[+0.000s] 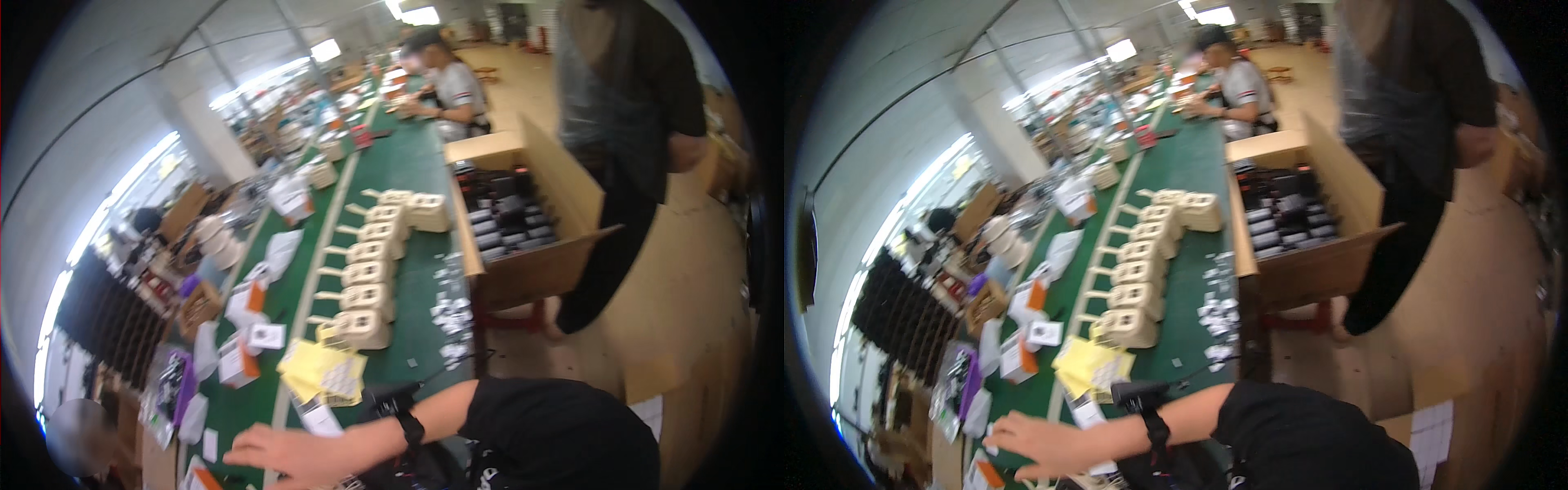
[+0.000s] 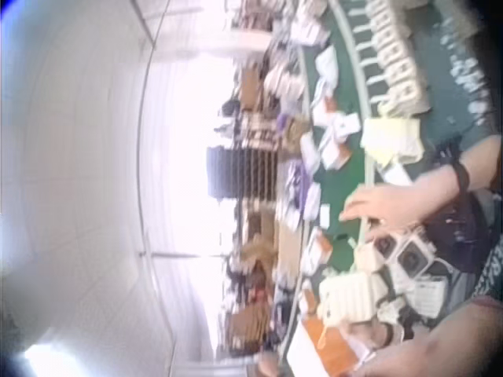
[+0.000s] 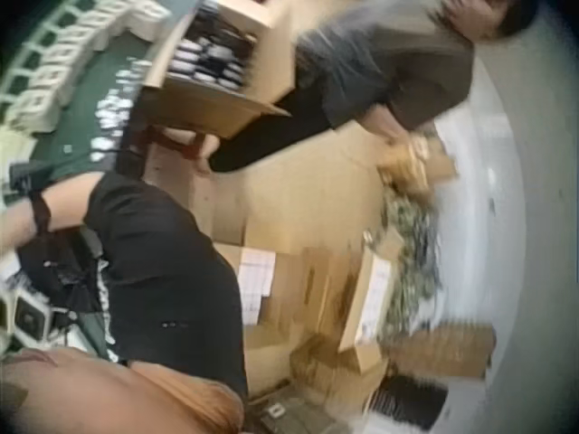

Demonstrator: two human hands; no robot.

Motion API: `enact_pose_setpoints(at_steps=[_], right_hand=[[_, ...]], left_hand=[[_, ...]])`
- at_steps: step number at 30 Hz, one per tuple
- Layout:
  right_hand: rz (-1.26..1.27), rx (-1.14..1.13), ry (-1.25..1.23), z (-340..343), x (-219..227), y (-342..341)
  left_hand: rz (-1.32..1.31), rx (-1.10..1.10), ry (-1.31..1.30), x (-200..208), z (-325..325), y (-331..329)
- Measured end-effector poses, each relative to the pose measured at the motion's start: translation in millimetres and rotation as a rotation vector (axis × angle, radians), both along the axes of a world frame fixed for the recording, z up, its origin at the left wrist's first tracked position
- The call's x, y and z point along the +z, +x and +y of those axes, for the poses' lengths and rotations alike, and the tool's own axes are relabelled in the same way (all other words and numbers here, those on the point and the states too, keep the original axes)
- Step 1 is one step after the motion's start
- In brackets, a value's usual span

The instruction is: The recorder is assembling and inspecting small electronic devices (likely solar-powered cameras or sensors) on a manufacturing assembly line.

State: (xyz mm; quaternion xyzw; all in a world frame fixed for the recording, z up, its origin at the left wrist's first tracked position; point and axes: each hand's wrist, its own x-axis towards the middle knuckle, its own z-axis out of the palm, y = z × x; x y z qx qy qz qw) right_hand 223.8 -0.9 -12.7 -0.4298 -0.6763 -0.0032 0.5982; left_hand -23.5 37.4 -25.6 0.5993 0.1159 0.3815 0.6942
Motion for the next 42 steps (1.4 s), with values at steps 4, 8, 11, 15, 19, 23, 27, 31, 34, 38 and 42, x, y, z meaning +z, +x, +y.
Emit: enact_pose_setpoints(at_steps=[4, 8, 11, 15, 19, 23, 27, 31, 34, 38, 42], right_hand=[[0.028, -0.795, -0.912, -68, -68, 133], [-0.255, -1.434, -0.585, -98, -107, 155], [0.035, -0.823, -0.347, -79, -77, 108], [0.378, 0.376, -0.400, -29, -36, 16], [0.112, 0.680, -0.649, 11, -6, -32], [0.174, 0.642, -0.743, 64, -10, -26], [0.266, -0.151, -0.765, 165, -50, 25], [0.284, -0.748, -0.761, 213, -87, 72], [0.100, -0.909, -0.590, 242, -152, 122], [-0.218, -1.413, -0.557, 249, -162, 87], [-0.281, -1.165, -0.201, 245, -131, 63]], left_hand=[[-0.049, 0.117, -0.027, -3, 0, 14], [-0.098, 0.452, 0.013, -2, 7, -9], [0.159, 0.526, 0.029, 11, -1, -17], [0.305, 0.460, 0.146, 10, -13, 2], [0.623, 0.651, 0.708, 3, 4, -18], [0.465, 0.581, 0.313, 29, -6, 7], [0.587, 0.765, 0.584, 48, -18, -12], [0.394, 0.519, 0.564, 57, -50, -32], [0.527, 0.275, 0.712, 61, -54, -51], [0.521, -0.114, 1.031, 70, -52, -57], [0.361, -0.580, 1.208, 62, -23, -59]])
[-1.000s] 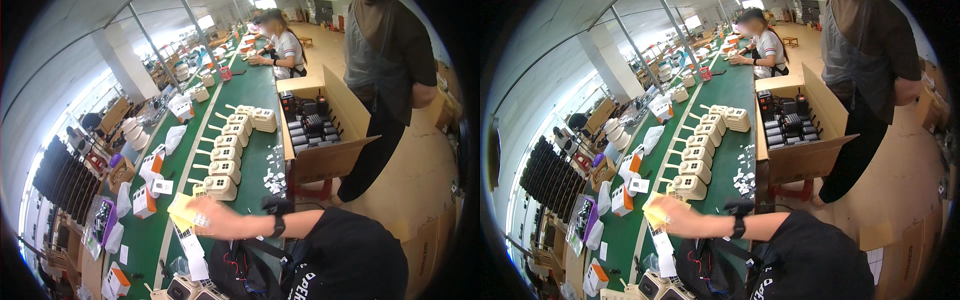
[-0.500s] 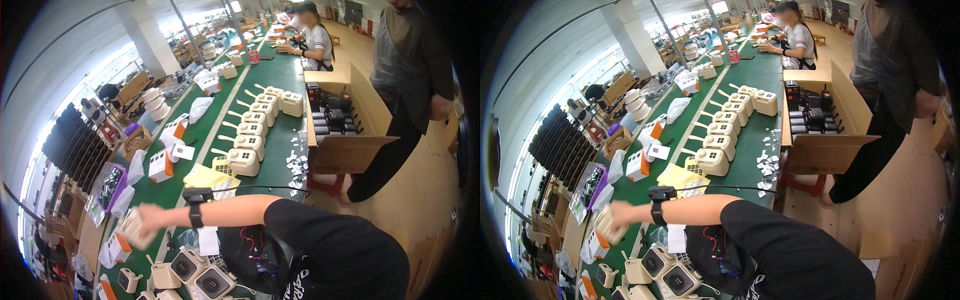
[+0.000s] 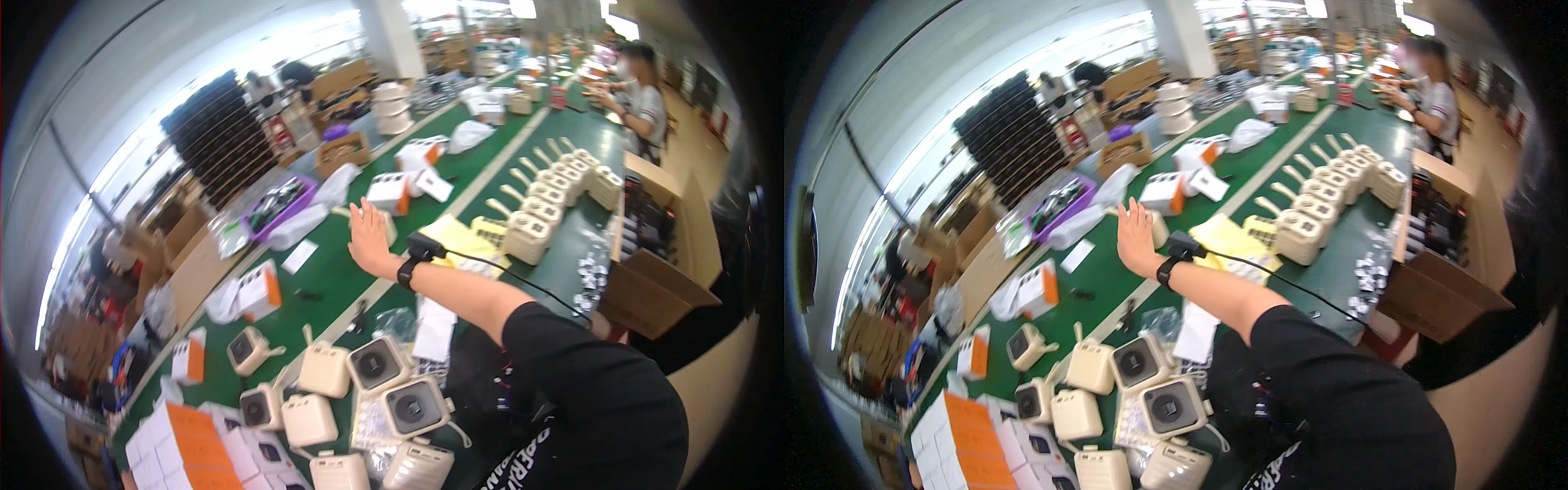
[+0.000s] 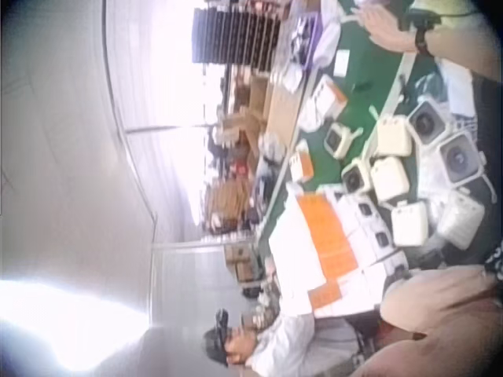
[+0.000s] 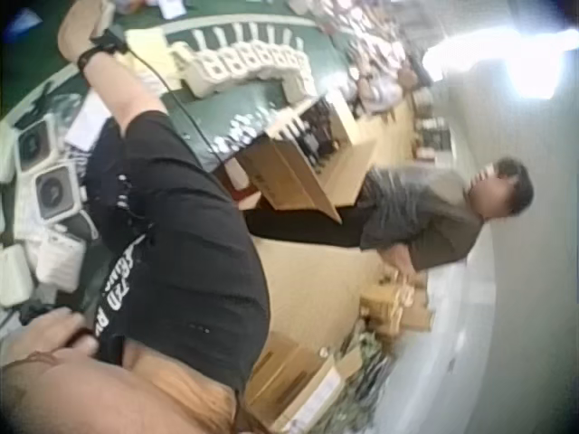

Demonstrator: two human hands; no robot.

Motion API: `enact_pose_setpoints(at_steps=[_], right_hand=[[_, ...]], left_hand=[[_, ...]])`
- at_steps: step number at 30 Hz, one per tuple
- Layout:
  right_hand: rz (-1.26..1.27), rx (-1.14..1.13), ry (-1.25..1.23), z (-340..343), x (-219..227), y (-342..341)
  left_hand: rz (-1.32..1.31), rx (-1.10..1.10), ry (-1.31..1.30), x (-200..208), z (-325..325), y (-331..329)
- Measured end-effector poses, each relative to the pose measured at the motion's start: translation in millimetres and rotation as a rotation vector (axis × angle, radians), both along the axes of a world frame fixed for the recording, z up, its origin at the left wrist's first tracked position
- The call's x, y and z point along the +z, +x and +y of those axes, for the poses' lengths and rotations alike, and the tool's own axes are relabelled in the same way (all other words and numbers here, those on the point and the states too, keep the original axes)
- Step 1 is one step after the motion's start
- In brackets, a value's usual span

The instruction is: The recorder is assembling and inspecting small electronic devices (likely solar-powered cameras or sensors) on a manufacturing assembly line.

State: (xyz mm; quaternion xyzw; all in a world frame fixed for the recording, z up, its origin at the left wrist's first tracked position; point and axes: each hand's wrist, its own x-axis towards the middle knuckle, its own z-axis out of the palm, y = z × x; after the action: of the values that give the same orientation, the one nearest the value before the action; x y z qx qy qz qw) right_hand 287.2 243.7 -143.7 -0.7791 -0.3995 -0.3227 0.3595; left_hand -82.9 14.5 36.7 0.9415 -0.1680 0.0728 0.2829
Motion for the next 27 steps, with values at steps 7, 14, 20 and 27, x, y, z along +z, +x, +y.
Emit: enact_pose_setpoints(at_steps=[7, 14, 20, 27], right_hand=[[0.352, 1.129, -0.665, 71, 47, -167], [0.661, 0.426, -0.387, 102, -32, -279], [0.446, 0.710, -0.859, 123, -4, -244], [0.105, 0.707, -0.973, 105, 23, -263]], left_hand=[[0.068, 0.127, -0.010, -1, 2, -28], [0.111, -0.078, 0.035, 6, 35, 16], [0.153, -0.115, -0.058, -3, 43, 3], [0.190, -0.204, -0.141, -15, 56, 5]])
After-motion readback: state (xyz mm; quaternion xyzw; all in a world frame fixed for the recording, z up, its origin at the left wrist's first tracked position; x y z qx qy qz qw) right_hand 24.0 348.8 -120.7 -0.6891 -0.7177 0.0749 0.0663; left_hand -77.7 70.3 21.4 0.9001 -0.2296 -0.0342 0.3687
